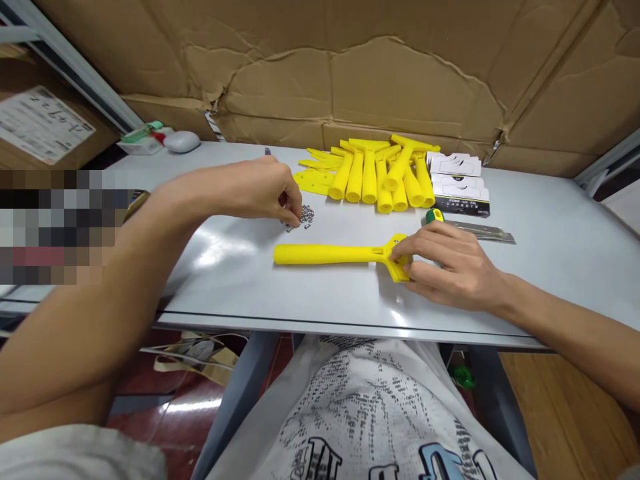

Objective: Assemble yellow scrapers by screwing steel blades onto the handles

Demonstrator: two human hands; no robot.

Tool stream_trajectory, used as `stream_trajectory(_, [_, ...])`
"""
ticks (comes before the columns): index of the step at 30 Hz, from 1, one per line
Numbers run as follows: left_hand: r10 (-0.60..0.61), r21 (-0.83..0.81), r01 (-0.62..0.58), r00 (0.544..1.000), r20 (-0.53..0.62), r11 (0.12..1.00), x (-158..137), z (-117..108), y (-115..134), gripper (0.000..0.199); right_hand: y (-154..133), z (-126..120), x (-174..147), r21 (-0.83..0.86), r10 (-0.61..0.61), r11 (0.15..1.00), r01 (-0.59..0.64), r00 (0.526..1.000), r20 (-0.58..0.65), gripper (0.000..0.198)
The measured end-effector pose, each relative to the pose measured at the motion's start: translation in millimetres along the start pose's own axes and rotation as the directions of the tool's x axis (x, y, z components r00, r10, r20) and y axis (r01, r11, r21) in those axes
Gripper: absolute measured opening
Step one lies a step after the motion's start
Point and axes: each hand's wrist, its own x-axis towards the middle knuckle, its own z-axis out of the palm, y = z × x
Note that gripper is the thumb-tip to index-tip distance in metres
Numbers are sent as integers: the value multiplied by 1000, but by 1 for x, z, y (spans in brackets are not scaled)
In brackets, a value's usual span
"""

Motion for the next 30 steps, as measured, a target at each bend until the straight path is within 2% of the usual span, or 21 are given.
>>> stream_trajectory(3, [-51,74,49,998,28,996,2,0,2,15,0,1,-2,-4,15,1000,-15,999,-35,24])
stream_trajectory(7, [-25,83,26,1000,-14,996,3,0,7,10,-2,1,-4,-21,39,999,-41,996,-77,22])
stream_trajectory(10, [57,11,-56,994,-93,998,4,2,22,17,-5,4,-6,-30,137,990,-139,989,-63,17])
stream_trajectory(13, [158,-112,-173,979,-131,979,5,6,54,24,-9,6,-7,-16,247,969,-248,967,-61,12])
stream_trajectory(17, [212,-229,-270,945,-248,935,6,22,101,21,-10,7,-1,25,129,992,-127,975,-179,19])
stream_trajectory(20, [217,-229,-315,903,-371,921,9,39,122,21,-10,6,4,41,76,997,-69,977,-200,26])
stream_trajectory(23, [265,-163,-362,864,-428,918,13,54,126,26,-9,5,5,2,46,999,-47,981,-191,28])
stream_trajectory(30, [382,-37,-436,823,-421,899,17,69,120,23,-8,4,1,-66,12,998,-18,996,-93,23])
